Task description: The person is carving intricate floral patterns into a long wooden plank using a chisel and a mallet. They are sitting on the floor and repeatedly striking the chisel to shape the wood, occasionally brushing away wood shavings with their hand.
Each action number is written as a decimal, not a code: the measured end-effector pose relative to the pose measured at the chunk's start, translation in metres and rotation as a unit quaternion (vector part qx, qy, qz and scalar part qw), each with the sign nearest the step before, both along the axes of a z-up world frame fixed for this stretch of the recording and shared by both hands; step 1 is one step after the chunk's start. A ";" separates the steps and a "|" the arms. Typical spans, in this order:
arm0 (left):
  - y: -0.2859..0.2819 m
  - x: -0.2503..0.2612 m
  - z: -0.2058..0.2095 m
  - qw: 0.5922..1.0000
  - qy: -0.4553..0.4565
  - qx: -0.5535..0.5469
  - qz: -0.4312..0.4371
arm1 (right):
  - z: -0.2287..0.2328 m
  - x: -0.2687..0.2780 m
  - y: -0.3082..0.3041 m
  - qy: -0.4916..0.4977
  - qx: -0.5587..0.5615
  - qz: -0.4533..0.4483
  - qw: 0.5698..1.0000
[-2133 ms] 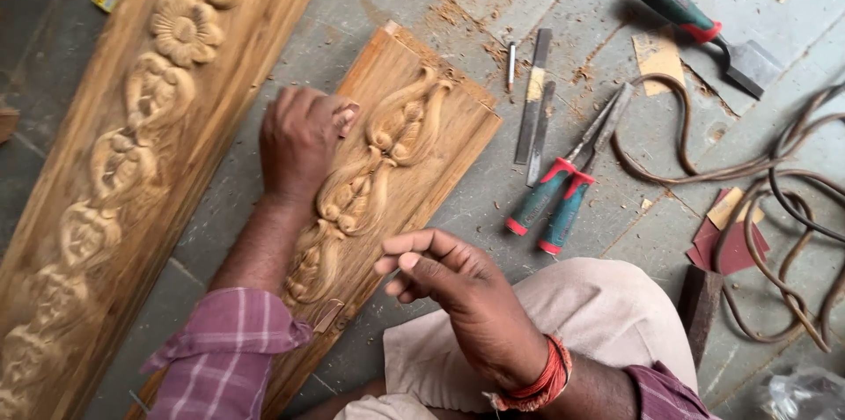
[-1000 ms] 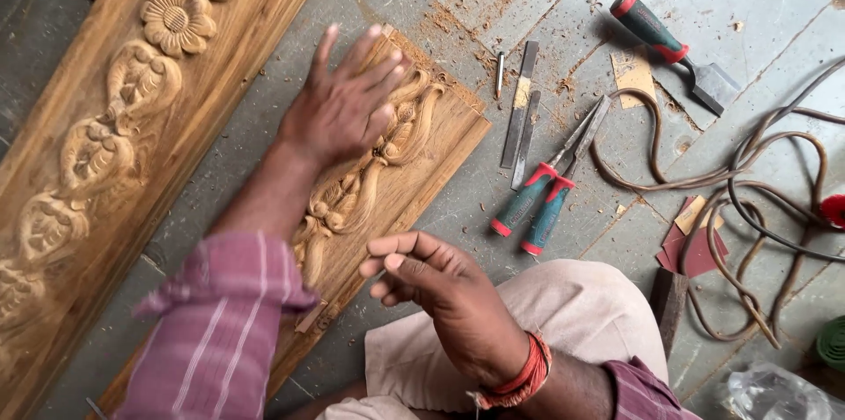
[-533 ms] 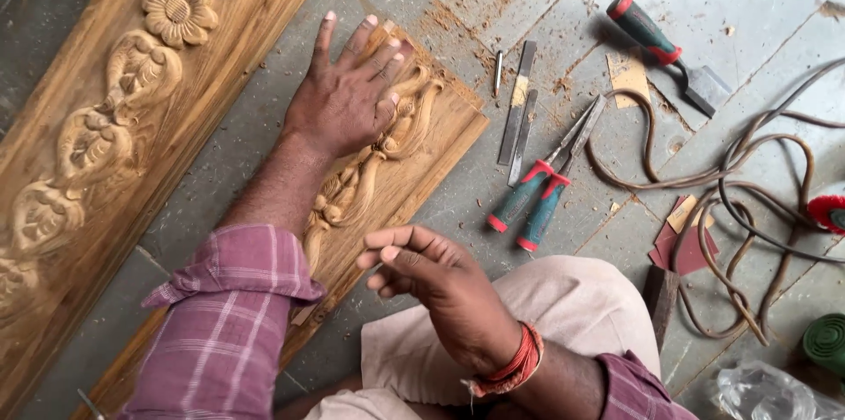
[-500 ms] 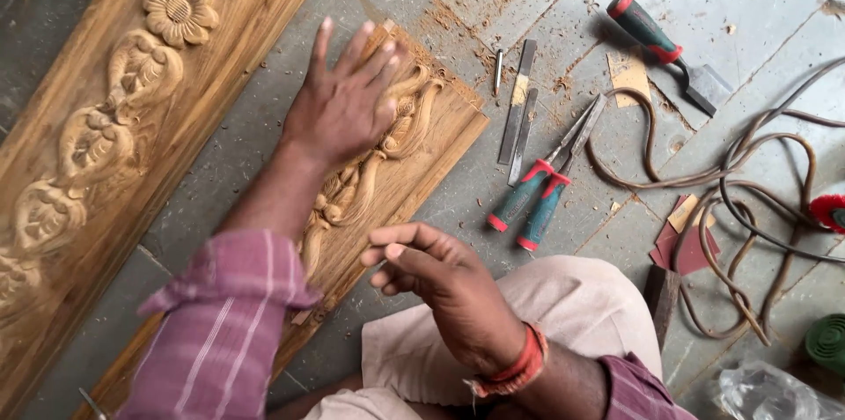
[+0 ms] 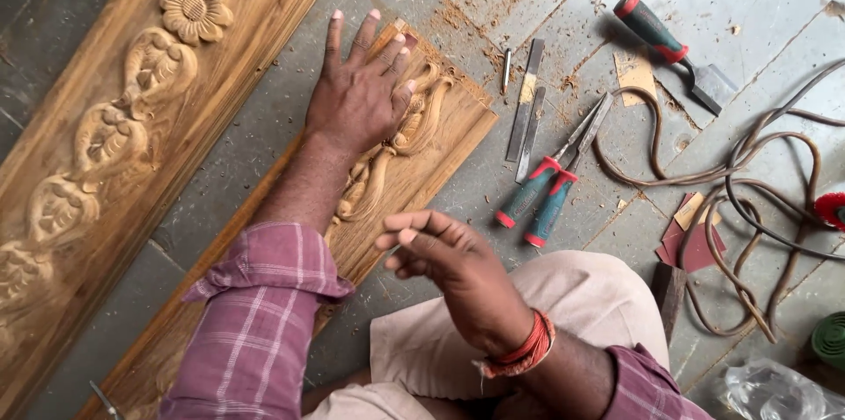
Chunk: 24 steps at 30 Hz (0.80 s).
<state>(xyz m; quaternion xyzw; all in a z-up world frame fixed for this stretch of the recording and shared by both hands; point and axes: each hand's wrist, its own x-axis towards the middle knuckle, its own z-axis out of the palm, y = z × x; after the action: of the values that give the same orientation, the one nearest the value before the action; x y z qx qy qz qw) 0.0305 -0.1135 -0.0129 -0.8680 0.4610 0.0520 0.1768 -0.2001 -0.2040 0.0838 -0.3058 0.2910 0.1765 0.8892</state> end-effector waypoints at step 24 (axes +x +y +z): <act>0.134 -0.060 0.027 0.998 -0.026 0.058 -0.006 | 0.002 -0.004 -0.007 -0.024 -0.016 -0.008 1.000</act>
<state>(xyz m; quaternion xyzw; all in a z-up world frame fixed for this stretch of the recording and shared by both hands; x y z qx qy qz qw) -0.0292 0.0207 0.0145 -0.8547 0.4575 0.0551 0.2388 -0.2039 -0.2115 0.0855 -0.3213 0.2750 0.1571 0.8924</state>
